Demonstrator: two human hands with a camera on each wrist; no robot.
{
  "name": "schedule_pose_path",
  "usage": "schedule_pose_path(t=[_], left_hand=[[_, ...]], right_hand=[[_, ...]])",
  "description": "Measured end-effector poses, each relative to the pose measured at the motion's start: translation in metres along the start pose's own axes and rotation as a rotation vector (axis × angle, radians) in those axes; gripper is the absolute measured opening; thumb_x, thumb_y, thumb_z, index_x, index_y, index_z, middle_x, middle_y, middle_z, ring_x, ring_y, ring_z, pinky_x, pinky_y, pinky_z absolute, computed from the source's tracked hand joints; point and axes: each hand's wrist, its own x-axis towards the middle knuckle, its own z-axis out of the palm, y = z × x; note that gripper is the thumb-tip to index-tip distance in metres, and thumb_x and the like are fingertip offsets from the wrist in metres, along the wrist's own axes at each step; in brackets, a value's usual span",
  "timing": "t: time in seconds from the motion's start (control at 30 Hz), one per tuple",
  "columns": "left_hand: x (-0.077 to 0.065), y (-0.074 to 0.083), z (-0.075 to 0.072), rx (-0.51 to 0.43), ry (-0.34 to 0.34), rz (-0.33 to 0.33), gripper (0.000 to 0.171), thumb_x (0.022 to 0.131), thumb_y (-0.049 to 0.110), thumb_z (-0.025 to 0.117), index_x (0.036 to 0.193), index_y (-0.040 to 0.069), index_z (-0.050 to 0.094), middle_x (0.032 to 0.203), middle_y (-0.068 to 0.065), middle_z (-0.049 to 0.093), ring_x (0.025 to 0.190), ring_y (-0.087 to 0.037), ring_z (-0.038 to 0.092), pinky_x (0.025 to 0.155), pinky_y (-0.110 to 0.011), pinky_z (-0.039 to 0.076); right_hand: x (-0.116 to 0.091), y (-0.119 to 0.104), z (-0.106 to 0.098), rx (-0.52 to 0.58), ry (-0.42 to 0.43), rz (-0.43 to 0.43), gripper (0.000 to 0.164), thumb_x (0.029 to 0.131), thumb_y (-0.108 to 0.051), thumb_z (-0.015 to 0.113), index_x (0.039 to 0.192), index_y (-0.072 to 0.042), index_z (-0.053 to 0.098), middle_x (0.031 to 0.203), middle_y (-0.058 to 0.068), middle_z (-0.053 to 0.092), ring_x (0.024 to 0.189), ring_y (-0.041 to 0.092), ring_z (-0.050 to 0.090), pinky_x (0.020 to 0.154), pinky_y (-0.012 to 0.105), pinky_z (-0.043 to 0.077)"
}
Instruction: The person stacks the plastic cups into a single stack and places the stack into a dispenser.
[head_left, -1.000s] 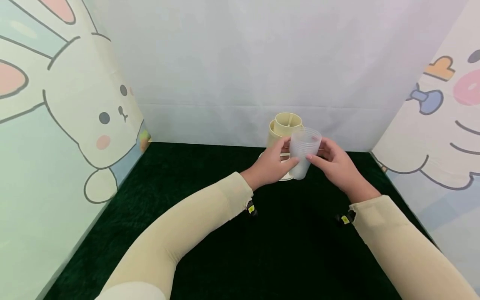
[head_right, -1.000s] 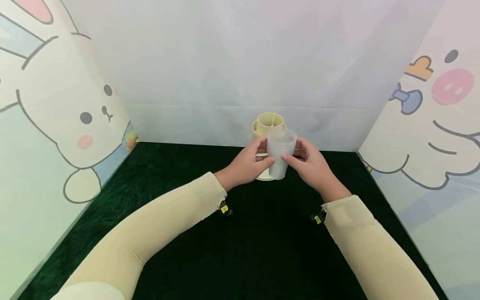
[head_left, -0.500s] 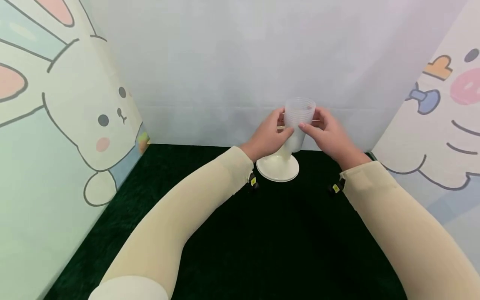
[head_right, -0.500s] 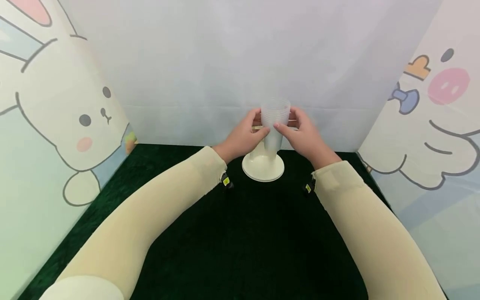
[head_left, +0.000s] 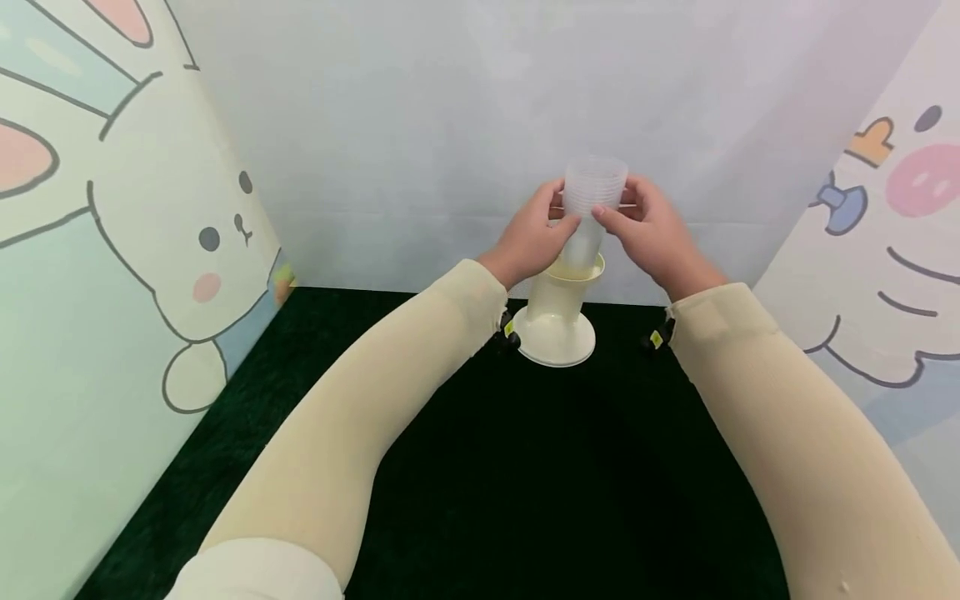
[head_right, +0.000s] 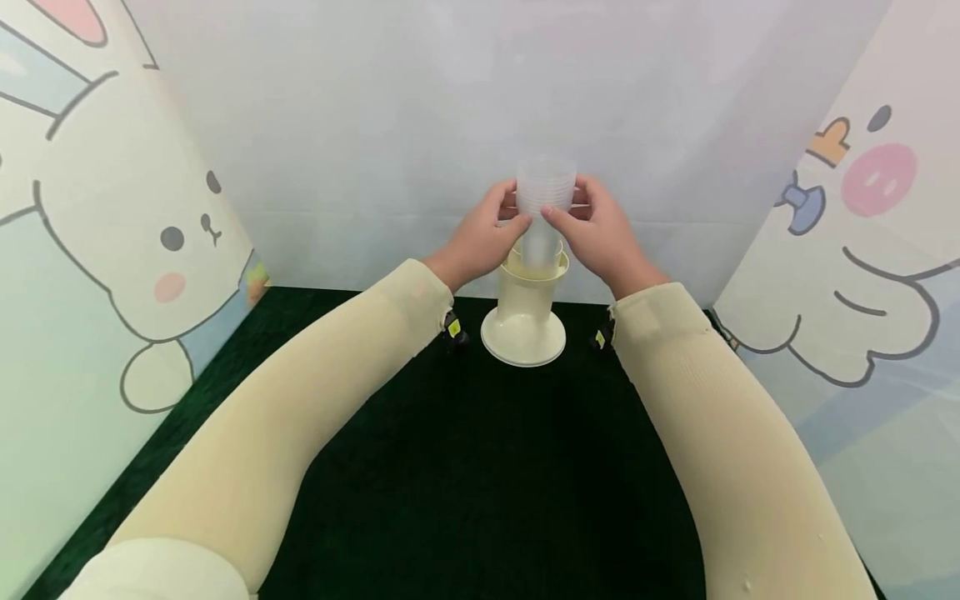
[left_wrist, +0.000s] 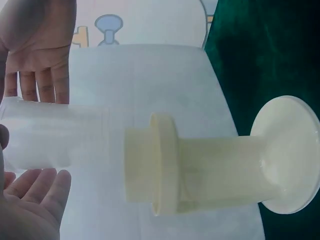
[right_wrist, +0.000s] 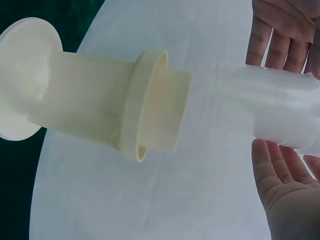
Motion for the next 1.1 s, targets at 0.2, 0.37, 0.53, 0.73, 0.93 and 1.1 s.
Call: schedule_pose_path(t=[0.2,0.37,0.53,0.73,0.93,1.1], left_hand=[[0.012,0.014,-0.009,0.008,0.007,0.019,0.061,0.109,0.031,0.050,0.163,0.016,0.025,0.149,0.000,0.048,0.132,-0.011,0.049,0.106,-0.029,0.045],[0.021,0.021,-0.015,-0.003,0.007,-0.007,0.058,0.109,0.028,0.050,0.162,0.019,0.027,0.150,0.001,0.048,0.132,-0.009,0.049,0.106,-0.028,0.044],[0.025,0.022,-0.013,0.008,0.004,-0.036,0.058,0.109,0.027,0.051,0.162,0.018,0.029,0.149,0.001,0.049,0.132,-0.009,0.049,0.106,-0.026,0.043],[0.028,0.018,-0.005,-0.012,-0.005,-0.068,0.059,0.108,0.027,0.053,0.161,0.018,0.030,0.149,0.001,0.048,0.133,-0.009,0.049,0.107,-0.027,0.044],[0.031,0.011,0.002,0.002,0.000,-0.101,0.057,0.108,0.025,0.055,0.160,0.020,0.033,0.150,0.002,0.049,0.132,-0.011,0.049,0.107,-0.029,0.045],[0.029,0.000,0.002,0.034,-0.002,-0.133,0.058,0.108,0.024,0.055,0.160,0.019,0.032,0.152,0.000,0.048,0.132,-0.013,0.049,0.107,-0.031,0.046]], right_hand=[[0.011,-0.008,-0.003,0.040,0.058,-0.018,0.072,0.102,-0.044,0.062,0.161,-0.016,0.030,0.152,0.013,0.044,0.137,0.029,0.048,0.111,0.048,0.043],[0.018,-0.011,-0.003,0.078,0.081,-0.021,0.071,0.102,-0.040,0.063,0.160,-0.015,0.031,0.152,0.013,0.044,0.137,0.026,0.049,0.111,0.042,0.044],[0.019,-0.008,-0.004,0.078,0.089,-0.013,0.070,0.102,-0.039,0.063,0.160,-0.015,0.032,0.152,0.013,0.044,0.137,0.026,0.049,0.111,0.043,0.043],[0.015,0.001,-0.005,0.023,0.093,0.011,0.072,0.101,-0.045,0.063,0.160,-0.019,0.032,0.154,0.009,0.045,0.139,0.027,0.047,0.114,0.049,0.040],[0.017,0.013,-0.004,0.003,0.059,0.036,0.071,0.101,-0.048,0.063,0.161,-0.026,0.032,0.157,0.006,0.043,0.141,0.029,0.046,0.115,0.055,0.036],[0.022,0.026,0.007,-0.002,0.039,0.045,0.070,0.101,-0.049,0.063,0.160,-0.028,0.034,0.157,0.007,0.045,0.142,0.030,0.045,0.115,0.057,0.036]])
